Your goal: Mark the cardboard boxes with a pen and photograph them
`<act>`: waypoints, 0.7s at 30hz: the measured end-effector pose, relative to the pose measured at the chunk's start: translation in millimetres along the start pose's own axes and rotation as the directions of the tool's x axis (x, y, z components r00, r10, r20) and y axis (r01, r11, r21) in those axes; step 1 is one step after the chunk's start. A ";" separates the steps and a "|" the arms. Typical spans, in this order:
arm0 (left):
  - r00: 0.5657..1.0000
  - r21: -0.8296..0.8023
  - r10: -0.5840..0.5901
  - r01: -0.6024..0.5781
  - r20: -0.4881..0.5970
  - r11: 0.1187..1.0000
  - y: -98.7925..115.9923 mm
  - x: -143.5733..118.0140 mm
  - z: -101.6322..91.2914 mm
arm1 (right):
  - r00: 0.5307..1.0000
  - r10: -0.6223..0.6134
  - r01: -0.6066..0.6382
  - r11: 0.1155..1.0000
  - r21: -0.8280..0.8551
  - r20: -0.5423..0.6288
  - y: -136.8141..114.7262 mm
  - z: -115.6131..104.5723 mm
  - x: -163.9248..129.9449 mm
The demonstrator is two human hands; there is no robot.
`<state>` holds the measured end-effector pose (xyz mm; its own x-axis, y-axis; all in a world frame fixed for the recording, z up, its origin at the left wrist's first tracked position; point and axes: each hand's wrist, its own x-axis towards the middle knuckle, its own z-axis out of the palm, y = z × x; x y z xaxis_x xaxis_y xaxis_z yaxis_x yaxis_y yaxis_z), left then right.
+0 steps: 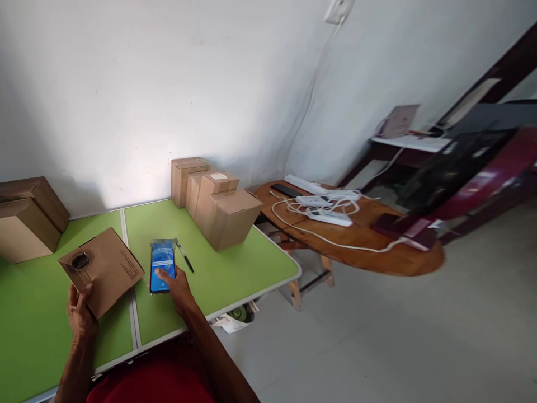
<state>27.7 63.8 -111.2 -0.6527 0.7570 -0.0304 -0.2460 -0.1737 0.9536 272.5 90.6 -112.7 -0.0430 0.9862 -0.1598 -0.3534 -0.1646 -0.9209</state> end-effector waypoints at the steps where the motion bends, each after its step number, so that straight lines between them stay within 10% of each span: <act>1: 1.000 0.005 0.005 -0.005 -0.012 1.000 0.4 -0.3 0.6 | 1.000 0.003 -0.004 1.000 -0.027 -0.024 2.2 -5.6 5.7; 10: 1.000 0.047 -0.005 0.006 -0.019 0.999 2.4 -0.3 2.2 | 0.996 0.047 -0.069 0.935 -0.347 -0.070 13.4 -19.1 29.0; 21: 1.000 0.155 0.016 -0.013 -0.017 0.988 5.7 8.3 1.5 | 0.984 -0.059 -0.102 0.582 -0.807 -0.166 -20.8 -18.1 25.2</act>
<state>21.9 70.0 -105.5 -0.6683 0.7436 -0.0203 -0.1234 -0.0839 0.9888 295.6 118.6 -104.0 0.1340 0.9776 -0.1623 0.5524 -0.2097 -0.8068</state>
